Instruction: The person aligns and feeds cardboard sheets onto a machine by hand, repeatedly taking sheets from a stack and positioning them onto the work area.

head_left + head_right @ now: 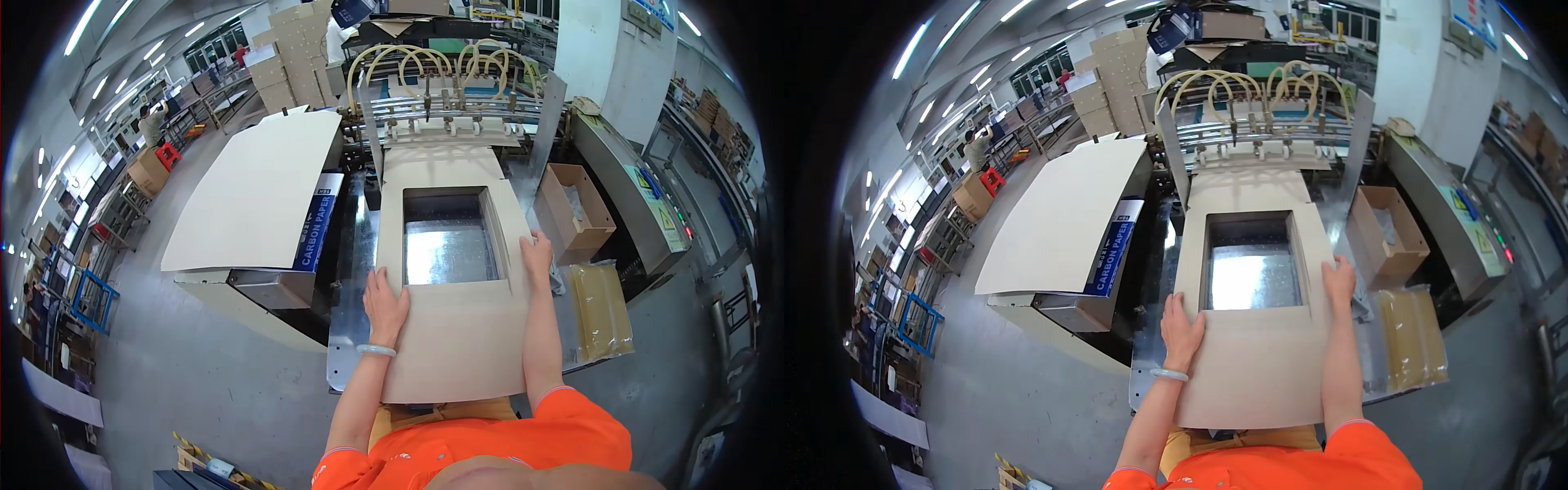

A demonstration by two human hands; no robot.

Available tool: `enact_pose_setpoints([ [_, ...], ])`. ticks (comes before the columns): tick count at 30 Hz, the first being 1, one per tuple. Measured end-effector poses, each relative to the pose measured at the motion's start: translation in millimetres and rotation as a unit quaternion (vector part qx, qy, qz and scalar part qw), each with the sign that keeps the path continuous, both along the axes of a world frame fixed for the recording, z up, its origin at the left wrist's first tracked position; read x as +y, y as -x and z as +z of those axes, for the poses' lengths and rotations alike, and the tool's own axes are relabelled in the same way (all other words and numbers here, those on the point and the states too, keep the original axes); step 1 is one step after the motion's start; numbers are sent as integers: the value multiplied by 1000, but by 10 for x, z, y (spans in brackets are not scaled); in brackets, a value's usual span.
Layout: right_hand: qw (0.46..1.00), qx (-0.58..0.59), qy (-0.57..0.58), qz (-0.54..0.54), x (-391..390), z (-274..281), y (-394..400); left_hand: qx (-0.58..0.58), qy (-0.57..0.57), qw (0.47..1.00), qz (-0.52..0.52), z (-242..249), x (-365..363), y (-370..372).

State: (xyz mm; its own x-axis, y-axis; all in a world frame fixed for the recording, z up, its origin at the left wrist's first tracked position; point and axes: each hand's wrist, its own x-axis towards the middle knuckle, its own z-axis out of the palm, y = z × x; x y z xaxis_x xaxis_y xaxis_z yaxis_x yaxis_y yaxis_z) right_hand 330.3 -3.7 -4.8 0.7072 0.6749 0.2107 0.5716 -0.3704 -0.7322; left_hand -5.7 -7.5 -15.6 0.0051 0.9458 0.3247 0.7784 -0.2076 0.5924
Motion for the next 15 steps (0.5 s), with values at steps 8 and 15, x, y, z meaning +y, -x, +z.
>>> enact_pose_setpoints([
  [8, 999, 25, -20, -5, 15, -26, -36, 14, -37, 999, 0, 15, -18, -18],
  [15, 1000, 26, -16, -5, 17, -34, -40, 17, -28, 999, 7, 36, -42, -21],
])
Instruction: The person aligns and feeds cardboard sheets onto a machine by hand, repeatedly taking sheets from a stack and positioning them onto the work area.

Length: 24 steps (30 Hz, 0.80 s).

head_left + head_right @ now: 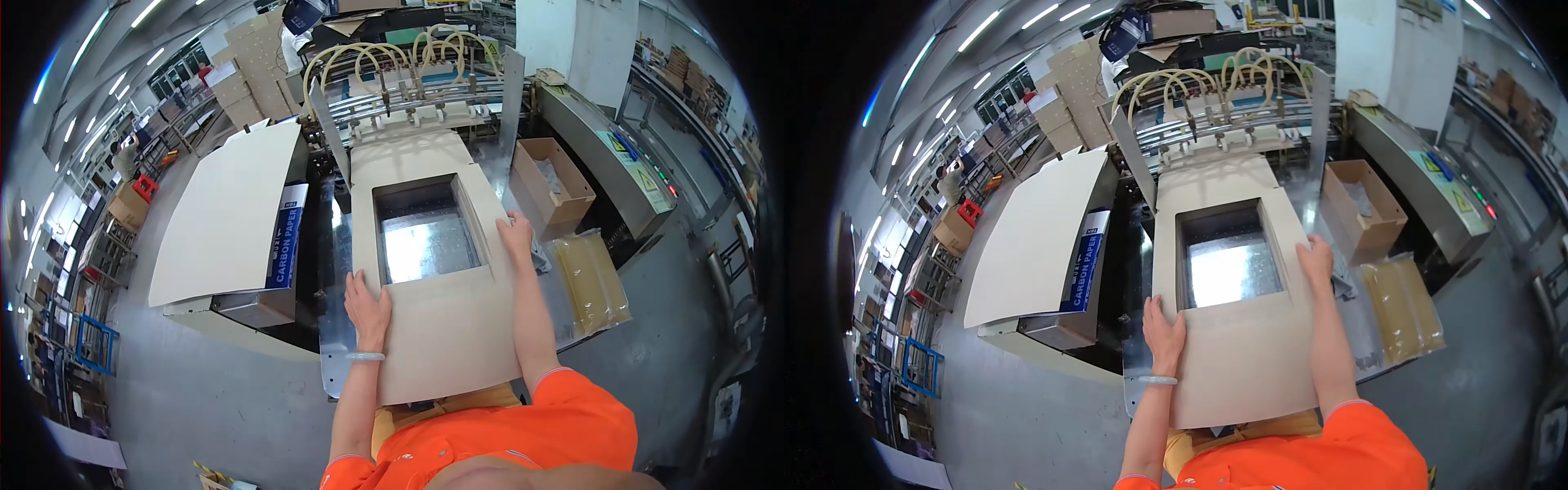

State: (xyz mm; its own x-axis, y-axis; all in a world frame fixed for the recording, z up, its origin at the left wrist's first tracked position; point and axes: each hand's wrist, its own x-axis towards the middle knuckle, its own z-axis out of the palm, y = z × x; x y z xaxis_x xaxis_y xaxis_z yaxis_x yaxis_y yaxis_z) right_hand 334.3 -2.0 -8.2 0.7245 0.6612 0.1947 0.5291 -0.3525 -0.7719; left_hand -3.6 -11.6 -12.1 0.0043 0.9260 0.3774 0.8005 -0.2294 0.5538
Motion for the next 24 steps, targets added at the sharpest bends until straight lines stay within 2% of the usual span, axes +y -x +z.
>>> enact_pose_setpoints([
  [5, 1000, 11, 6, 9, -2, -9, -13, -1, 46, 999, 8, 52, -20, -18],
  [21, 1000, -1, 16, 15, 9, -79, -22, 21, 41, 999, -13, 51, -29, 15],
  [24, 1000, 6, -1, 18, 7, -85, -26, 3, 72, 997, 6, 107, -37, 7],
])
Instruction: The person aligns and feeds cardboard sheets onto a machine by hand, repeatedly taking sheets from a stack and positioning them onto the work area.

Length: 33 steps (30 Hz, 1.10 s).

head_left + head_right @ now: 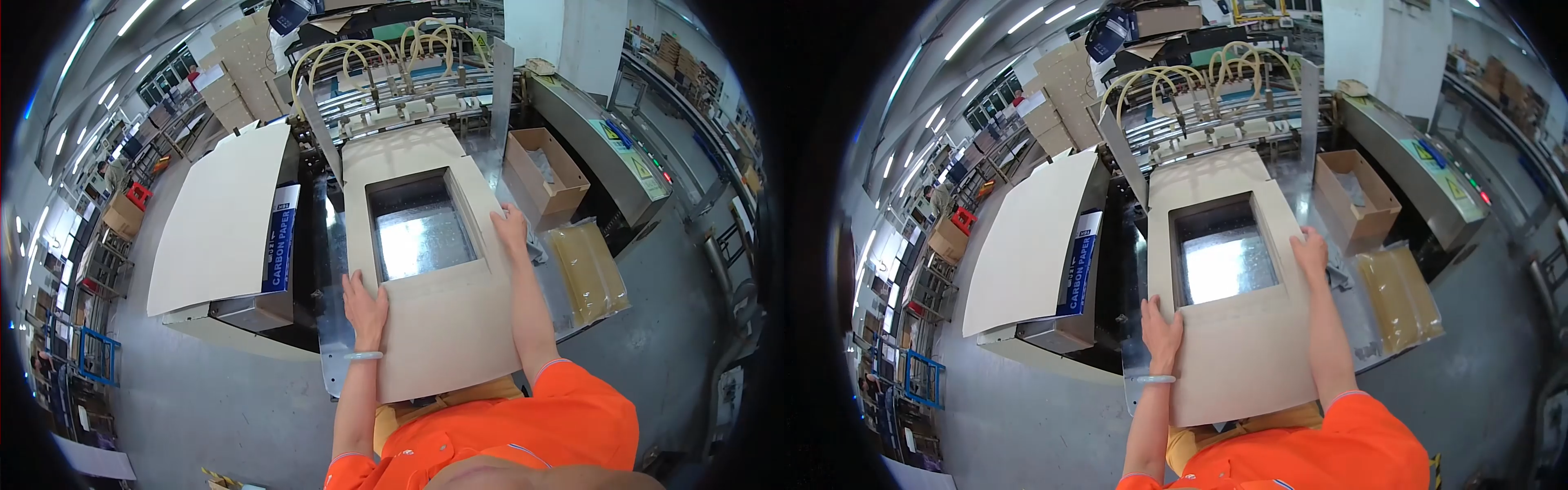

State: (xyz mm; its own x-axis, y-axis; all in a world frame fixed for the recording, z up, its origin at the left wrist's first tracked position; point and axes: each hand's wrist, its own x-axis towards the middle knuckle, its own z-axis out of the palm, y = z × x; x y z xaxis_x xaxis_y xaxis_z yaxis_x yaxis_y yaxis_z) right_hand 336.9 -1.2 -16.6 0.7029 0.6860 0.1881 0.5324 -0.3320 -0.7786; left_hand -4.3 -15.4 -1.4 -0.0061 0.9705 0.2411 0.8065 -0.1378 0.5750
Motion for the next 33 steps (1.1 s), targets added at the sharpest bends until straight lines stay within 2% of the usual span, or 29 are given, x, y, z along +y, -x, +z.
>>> enact_pose_setpoints([
  [2, 1000, -1, -10, 1, 17, 70, -6, -9, 6, 1000, 7, 33, 32, -3],
  [7, 994, 85, -58, 36, -21, 356, 71, -27, 3, 999, -35, 121, 113, 85],
  [12, 990, 101, -90, 48, 76, 545, 49, -24, -61, 998, -13, 379, 206, 87],
  [16, 982, 157, -99, 39, 165, 598, 27, -175, 119, 976, 45, 618, 348, 134],
  [17, 982, 156, -101, 40, 169, 604, 24, -175, 117, 977, 45, 617, 371, 181],
  [19, 977, 183, -97, 41, 146, 593, 18, -309, 209, 927, 41, 552, 428, 307],
  [21, 972, 211, -97, 43, 165, 606, 2, -433, 291, 852, 32, 503, 517, 378],
  [27, 962, 214, -153, 75, 404, 436, -165, -475, 232, 848, 21, 473, 745, 325],
  [31, 971, 123, -173, 108, 509, 549, -140, -516, 141, 845, -4, 460, 867, 269],
  [33, 976, 119, -154, 102, 541, 529, -140, -503, 160, 849, 3, 445, 887, 268],
])
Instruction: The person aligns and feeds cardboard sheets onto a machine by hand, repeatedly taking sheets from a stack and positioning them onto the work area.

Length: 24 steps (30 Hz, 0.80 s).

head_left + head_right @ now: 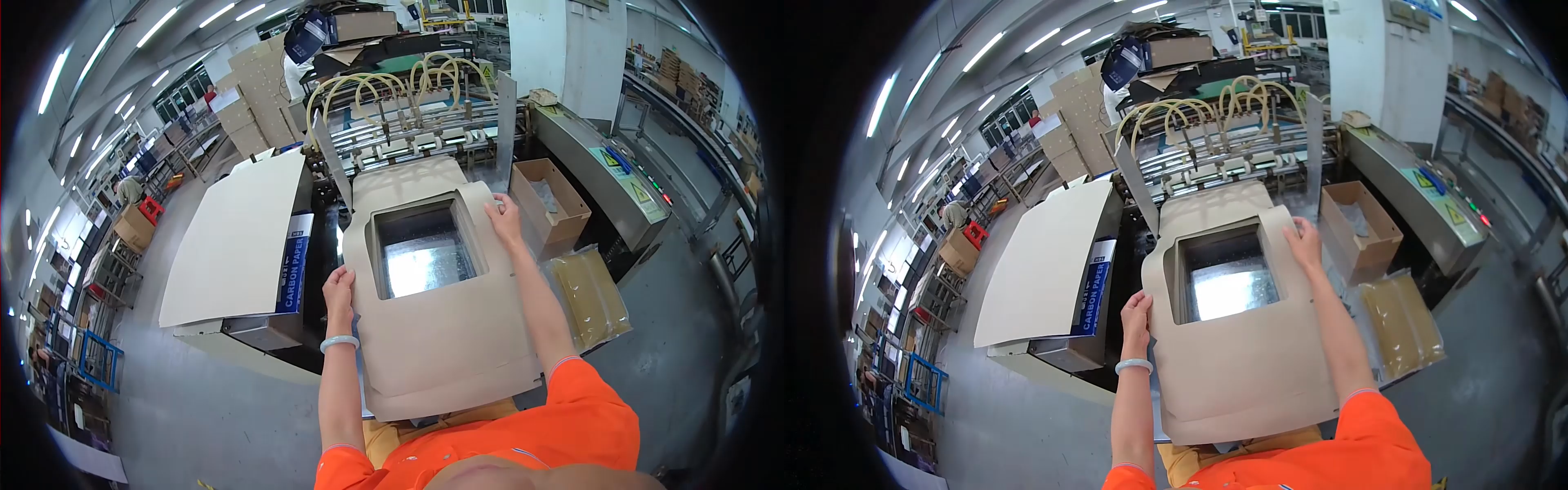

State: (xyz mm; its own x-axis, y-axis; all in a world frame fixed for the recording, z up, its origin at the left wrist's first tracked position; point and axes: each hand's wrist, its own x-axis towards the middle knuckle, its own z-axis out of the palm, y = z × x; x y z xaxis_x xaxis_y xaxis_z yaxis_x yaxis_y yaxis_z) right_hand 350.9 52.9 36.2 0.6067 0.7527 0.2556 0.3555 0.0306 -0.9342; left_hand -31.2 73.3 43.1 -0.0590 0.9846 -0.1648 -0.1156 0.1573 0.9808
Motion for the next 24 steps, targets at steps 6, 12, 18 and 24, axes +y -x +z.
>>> enact_pose_setpoints([
  [6, 995, -26, 96, -16, 160, -392, -89, 68, 81, 994, -18, -33, 1, 16],
  [12, 990, -72, 119, -22, 118, -462, -86, 178, 68, 980, -58, -203, 52, 97],
  [18, 982, -152, 102, -36, -166, -265, 18, 283, -172, 943, 12, -34, -16, -107],
  [24, 968, -165, 186, -32, -132, -343, -17, 273, -19, 961, -28, -341, 132, -5],
])
